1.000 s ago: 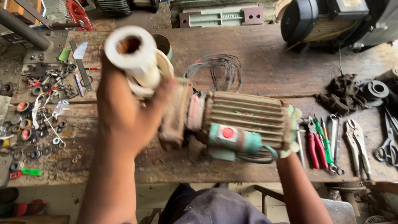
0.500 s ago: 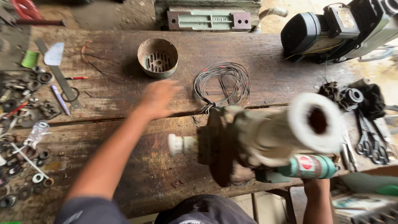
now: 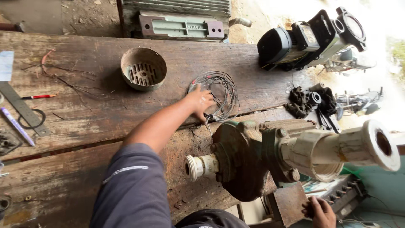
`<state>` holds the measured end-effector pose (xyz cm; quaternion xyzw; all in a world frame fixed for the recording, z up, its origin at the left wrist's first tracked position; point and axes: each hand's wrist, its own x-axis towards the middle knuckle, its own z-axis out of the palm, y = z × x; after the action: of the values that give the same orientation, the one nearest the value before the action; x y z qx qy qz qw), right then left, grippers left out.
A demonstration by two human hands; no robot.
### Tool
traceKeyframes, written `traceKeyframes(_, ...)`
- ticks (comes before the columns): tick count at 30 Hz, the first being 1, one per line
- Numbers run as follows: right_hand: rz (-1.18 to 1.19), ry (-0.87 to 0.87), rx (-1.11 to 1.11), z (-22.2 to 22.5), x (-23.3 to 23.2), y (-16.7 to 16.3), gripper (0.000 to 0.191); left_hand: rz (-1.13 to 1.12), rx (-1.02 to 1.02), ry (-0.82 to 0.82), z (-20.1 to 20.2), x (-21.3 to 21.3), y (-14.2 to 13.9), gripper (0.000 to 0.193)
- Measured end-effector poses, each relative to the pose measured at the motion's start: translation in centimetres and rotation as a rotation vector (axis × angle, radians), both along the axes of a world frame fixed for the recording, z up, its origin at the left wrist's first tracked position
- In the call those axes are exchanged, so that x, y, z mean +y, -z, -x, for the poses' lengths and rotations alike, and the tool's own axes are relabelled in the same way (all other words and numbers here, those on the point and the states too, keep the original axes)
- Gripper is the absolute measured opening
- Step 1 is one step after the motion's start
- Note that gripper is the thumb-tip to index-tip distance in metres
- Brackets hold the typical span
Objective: The person works on a rusty electric water pump mounted on a metal frame on a wooden workbench. They hammer a punch against the pump housing, pry at the pump body with a chisel-like tool, reposition the pump, use pliers on its parts, and handle a coiled wire near the machine.
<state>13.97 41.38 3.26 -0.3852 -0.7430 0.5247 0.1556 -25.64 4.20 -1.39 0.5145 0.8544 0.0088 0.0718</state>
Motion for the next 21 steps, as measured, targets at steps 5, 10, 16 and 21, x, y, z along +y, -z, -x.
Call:
traceKeyframes(5, -0.034, -0.027, -0.021, -0.9, -1.0, 0.4, 0.027, -0.153, 0.08, -0.086, -2.9, -3.7, 1.8, 0.058)
traceKeyframes(10, -0.098, -0.083, 0.01, -0.4, -0.5, 0.6, 0.028, -0.08, 0.086, -0.278, -9.0, -9.3, 2.6, 0.047)
traceKeyframes(16, -0.151, -0.248, 0.006, 1.1, 2.2, 2.6, 0.026, -0.334, 0.139, -0.761, -25.2, -17.0, 3.4, 0.034)
traceKeyframes(21, -0.22, -0.364, 0.095, 3.8, 4.2, 3.6, 0.029, -0.213, 0.068, -1.12, -37.0, -17.0, 3.2, 0.04)
